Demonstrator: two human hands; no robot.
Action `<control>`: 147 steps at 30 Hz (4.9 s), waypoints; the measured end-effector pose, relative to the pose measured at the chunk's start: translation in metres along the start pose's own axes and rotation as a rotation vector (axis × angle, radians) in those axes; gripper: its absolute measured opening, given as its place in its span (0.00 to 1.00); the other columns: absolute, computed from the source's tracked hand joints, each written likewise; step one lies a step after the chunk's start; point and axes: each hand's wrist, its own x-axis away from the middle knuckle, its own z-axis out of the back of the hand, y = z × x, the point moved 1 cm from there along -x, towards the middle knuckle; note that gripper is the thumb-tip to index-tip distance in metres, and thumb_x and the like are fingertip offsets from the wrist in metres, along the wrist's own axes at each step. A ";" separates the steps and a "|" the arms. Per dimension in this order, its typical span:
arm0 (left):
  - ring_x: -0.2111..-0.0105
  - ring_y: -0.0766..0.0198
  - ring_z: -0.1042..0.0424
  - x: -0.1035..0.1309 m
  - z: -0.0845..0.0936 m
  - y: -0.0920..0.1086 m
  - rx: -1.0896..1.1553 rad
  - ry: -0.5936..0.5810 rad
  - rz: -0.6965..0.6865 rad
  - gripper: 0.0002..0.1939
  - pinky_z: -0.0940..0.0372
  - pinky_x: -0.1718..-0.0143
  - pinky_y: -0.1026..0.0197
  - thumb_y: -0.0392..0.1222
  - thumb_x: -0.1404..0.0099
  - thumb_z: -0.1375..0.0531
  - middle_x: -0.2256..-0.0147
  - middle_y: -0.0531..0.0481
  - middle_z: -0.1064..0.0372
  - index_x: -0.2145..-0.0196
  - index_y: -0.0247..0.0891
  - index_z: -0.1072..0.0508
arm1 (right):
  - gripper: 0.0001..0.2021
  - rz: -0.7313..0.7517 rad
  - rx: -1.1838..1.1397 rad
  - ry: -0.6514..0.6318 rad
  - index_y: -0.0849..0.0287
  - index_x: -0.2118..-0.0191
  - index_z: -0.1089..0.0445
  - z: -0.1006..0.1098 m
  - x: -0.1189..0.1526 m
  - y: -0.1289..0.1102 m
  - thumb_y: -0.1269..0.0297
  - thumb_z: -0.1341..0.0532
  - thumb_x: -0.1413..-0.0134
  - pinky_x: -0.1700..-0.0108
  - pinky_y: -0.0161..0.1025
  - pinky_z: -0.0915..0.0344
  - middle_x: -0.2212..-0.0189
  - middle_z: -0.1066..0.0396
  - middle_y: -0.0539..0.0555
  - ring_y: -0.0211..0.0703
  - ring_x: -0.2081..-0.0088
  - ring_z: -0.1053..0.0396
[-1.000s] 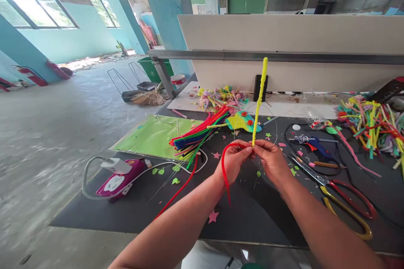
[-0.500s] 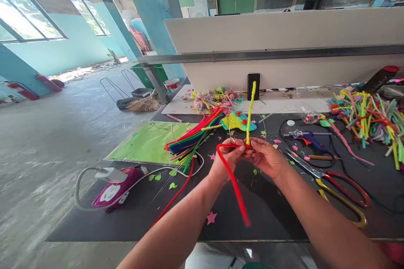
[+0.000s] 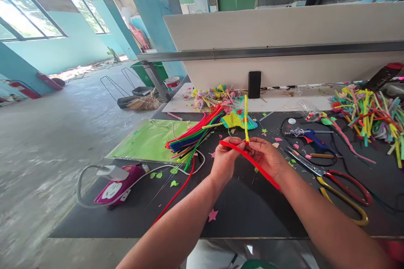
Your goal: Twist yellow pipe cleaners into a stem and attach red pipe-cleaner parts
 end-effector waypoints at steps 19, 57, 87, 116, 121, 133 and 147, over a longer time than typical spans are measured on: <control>0.69 0.65 0.30 0.006 0.008 -0.008 -0.755 -0.104 -0.431 0.04 0.33 0.65 0.62 0.38 0.39 0.41 0.70 0.48 0.30 0.69 0.37 0.26 | 0.07 0.181 -0.093 0.289 0.60 0.79 0.29 0.000 -0.004 0.009 0.70 0.30 0.67 0.74 0.33 0.44 0.82 0.33 0.46 0.32 0.78 0.41; 0.66 0.57 0.33 -0.006 0.016 0.024 -1.579 -0.042 -0.574 0.08 0.48 0.61 0.54 0.42 0.39 0.42 0.73 0.48 0.30 0.74 0.39 0.27 | 0.10 0.187 0.356 0.143 0.58 0.74 0.28 0.002 -0.006 0.029 0.58 0.31 0.60 0.72 0.36 0.49 0.79 0.37 0.48 0.35 0.76 0.45; 0.57 0.59 0.31 -0.013 0.020 0.007 -1.456 -0.286 -0.716 0.10 0.52 0.46 0.51 0.36 0.35 0.48 0.62 0.47 0.26 0.64 0.41 0.27 | 0.10 0.190 0.152 0.264 0.58 0.80 0.29 0.008 -0.011 0.024 0.64 0.28 0.68 0.73 0.36 0.49 0.82 0.38 0.46 0.34 0.77 0.44; 0.58 0.61 0.34 -0.003 0.015 0.012 -1.093 -0.007 -0.706 0.06 0.40 0.51 0.55 0.31 0.40 0.43 0.63 0.47 0.32 0.64 0.38 0.31 | 0.09 0.318 0.165 0.287 0.58 0.74 0.24 0.013 -0.013 0.010 0.61 0.29 0.64 0.67 0.36 0.43 0.78 0.32 0.48 0.35 0.74 0.40; 0.51 0.60 0.34 0.001 0.010 -0.009 -0.997 -0.068 -0.587 0.18 0.41 0.47 0.54 0.28 0.42 0.43 0.55 0.45 0.31 0.54 0.40 0.30 | 0.07 0.353 0.113 0.284 0.58 0.73 0.24 0.007 -0.010 0.011 0.63 0.29 0.62 0.66 0.37 0.41 0.76 0.30 0.48 0.35 0.73 0.38; 0.64 0.62 0.34 0.002 0.002 0.005 -1.181 -0.175 -0.546 0.09 0.42 0.53 0.55 0.42 0.36 0.43 0.70 0.49 0.31 0.73 0.37 0.28 | 0.07 0.422 0.219 0.332 0.57 0.72 0.25 0.008 -0.010 0.010 0.64 0.30 0.61 0.64 0.38 0.40 0.74 0.29 0.49 0.37 0.71 0.36; 0.77 0.71 0.45 0.016 -0.001 0.012 -0.736 -0.258 -0.086 0.12 0.46 0.74 0.67 0.43 0.35 0.47 0.76 0.55 0.41 0.71 0.35 0.30 | 0.11 0.432 0.375 0.355 0.59 0.72 0.28 0.017 -0.015 0.011 0.58 0.31 0.60 0.67 0.36 0.42 0.76 0.31 0.48 0.36 0.73 0.39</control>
